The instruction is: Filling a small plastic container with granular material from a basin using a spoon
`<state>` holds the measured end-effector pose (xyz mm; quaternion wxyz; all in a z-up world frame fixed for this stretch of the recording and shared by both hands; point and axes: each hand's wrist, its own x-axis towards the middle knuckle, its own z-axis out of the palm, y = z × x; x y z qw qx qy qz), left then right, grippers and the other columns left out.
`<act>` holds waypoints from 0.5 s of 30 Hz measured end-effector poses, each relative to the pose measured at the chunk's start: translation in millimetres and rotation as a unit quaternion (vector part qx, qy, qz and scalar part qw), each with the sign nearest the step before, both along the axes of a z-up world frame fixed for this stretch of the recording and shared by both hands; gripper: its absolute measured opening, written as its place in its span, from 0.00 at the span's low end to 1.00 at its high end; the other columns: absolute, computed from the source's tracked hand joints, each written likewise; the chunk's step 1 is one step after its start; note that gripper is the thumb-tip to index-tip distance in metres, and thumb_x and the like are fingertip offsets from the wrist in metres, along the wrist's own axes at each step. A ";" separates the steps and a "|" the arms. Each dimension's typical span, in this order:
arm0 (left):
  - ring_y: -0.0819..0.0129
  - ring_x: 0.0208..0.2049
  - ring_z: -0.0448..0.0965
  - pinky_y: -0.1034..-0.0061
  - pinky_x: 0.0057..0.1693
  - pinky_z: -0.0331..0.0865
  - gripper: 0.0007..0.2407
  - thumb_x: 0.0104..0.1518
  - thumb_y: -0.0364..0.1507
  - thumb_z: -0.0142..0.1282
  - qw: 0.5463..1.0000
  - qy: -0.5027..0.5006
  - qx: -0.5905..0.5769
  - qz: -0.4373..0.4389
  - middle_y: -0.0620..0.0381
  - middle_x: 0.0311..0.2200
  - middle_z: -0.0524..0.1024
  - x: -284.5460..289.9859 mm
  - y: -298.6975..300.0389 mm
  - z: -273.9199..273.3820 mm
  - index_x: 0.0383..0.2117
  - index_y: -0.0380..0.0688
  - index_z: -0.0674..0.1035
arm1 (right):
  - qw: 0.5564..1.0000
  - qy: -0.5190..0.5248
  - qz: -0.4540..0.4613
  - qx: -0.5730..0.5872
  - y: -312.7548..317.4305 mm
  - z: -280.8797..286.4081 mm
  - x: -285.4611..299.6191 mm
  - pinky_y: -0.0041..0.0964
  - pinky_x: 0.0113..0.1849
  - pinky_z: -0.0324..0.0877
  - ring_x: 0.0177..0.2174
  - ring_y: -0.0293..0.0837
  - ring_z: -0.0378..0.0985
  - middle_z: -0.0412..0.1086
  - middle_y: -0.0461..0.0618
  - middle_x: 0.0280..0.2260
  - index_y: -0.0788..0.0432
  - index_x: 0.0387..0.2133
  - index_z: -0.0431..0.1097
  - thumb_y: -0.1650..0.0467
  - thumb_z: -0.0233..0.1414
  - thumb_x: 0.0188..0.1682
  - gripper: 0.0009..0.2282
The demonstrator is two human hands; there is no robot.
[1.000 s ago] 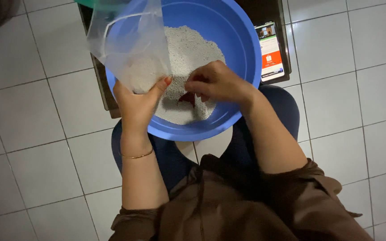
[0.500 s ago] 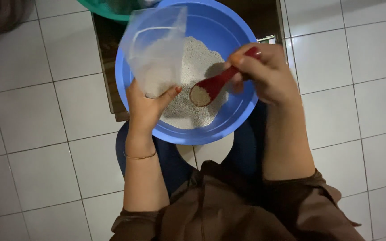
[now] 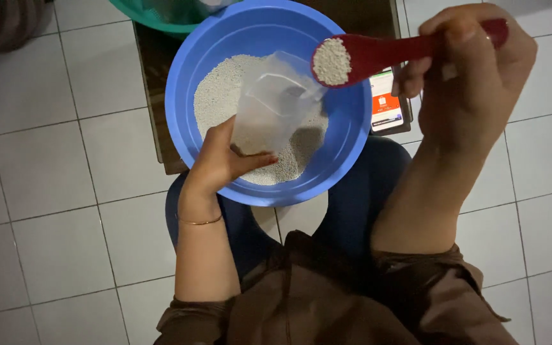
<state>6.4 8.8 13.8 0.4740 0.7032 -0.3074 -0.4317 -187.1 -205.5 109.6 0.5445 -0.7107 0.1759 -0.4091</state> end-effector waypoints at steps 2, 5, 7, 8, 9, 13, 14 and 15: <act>0.68 0.47 0.78 0.73 0.48 0.73 0.28 0.38 0.36 0.75 1.000 -0.021 0.007 -0.016 0.58 0.43 0.81 1.4 0.4 -1.2 0.48 0.44 0.78 | 1.000 0.006 0.007 0.004 10.5 3.2 6.8 0.31 0.27 0.67 0.21 0.45 0.70 0.64 0.58 0.23 0.69 0.40 0.67 0.69 0.47 0.64 0.11; 0.70 0.46 0.76 0.74 0.47 0.70 0.27 0.39 0.36 0.75 0.999 -0.036 -0.005 -0.030 0.59 0.42 0.80 2.3 1.9 -4.7 0.48 0.44 0.79 | 0.996 0.063 0.045 -0.045 34.0 20.4 12.8 0.31 0.29 0.67 0.23 0.47 0.74 0.69 0.61 0.25 0.73 0.39 0.70 0.69 0.50 0.60 0.12; 0.72 0.46 0.75 0.76 0.48 0.68 0.26 0.39 0.36 0.75 0.999 -0.031 -0.022 -0.029 0.60 0.41 0.79 2.1 2.7 -4.1 0.47 0.44 0.79 | 0.986 0.114 0.076 -0.096 46.6 29.3 15.6 0.34 0.32 0.69 0.25 0.48 0.75 0.71 0.62 0.26 0.74 0.37 0.72 0.69 0.51 0.57 0.14; 0.69 0.48 0.76 0.74 0.50 0.71 0.27 0.39 0.35 0.75 0.999 -0.023 -0.039 -0.026 0.58 0.43 0.80 1.6 3.1 -2.1 0.49 0.43 0.79 | 0.980 0.092 0.097 -0.147 50.5 30.5 17.0 0.35 0.34 0.70 0.27 0.48 0.76 0.72 0.60 0.27 0.73 0.39 0.73 0.69 0.49 0.58 0.13; 0.66 0.50 0.77 0.71 0.51 0.73 0.28 0.39 0.35 0.75 0.998 -0.015 -0.055 -0.023 0.57 0.44 0.80 1.2 3.8 0.0 0.50 0.42 0.78 | 0.971 0.070 0.118 -0.198 54.6 31.8 18.3 0.36 0.36 0.72 0.29 0.49 0.78 0.73 0.58 0.27 0.71 0.40 0.73 0.69 0.47 0.59 0.13; 0.66 0.50 0.79 0.71 0.53 0.76 0.27 0.38 0.37 0.75 0.997 -0.012 -0.069 -0.011 0.56 0.44 0.81 1.6 5.6 -5.8 0.46 0.42 0.79 | 0.994 -0.005 0.005 -0.112 58.4 19.3 13.5 0.36 0.34 0.73 0.27 0.50 0.78 0.71 0.63 0.29 0.69 0.40 0.71 0.62 0.49 0.60 0.18; 0.66 0.49 0.80 0.71 0.53 0.79 0.27 0.37 0.33 0.76 0.997 0.029 -0.070 0.022 0.55 0.43 0.81 0.9 4.6 -7.5 0.46 0.42 0.78 | 0.995 -0.041 -0.043 -0.080 55.4 16.3 11.7 0.38 0.31 0.69 0.24 0.52 0.74 0.66 0.63 0.25 0.70 0.40 0.68 0.61 0.50 0.61 0.18; 0.67 0.47 0.81 0.70 0.53 0.82 0.26 0.36 0.29 0.77 0.993 0.071 -0.070 0.055 0.55 0.43 0.81 0.3 3.6 -9.3 0.45 0.42 0.77 | 0.992 -0.076 -0.090 -0.046 52.3 13.3 9.9 0.39 0.28 0.64 0.21 0.54 0.70 0.61 0.63 0.22 0.70 0.40 0.65 0.60 0.51 0.61 0.19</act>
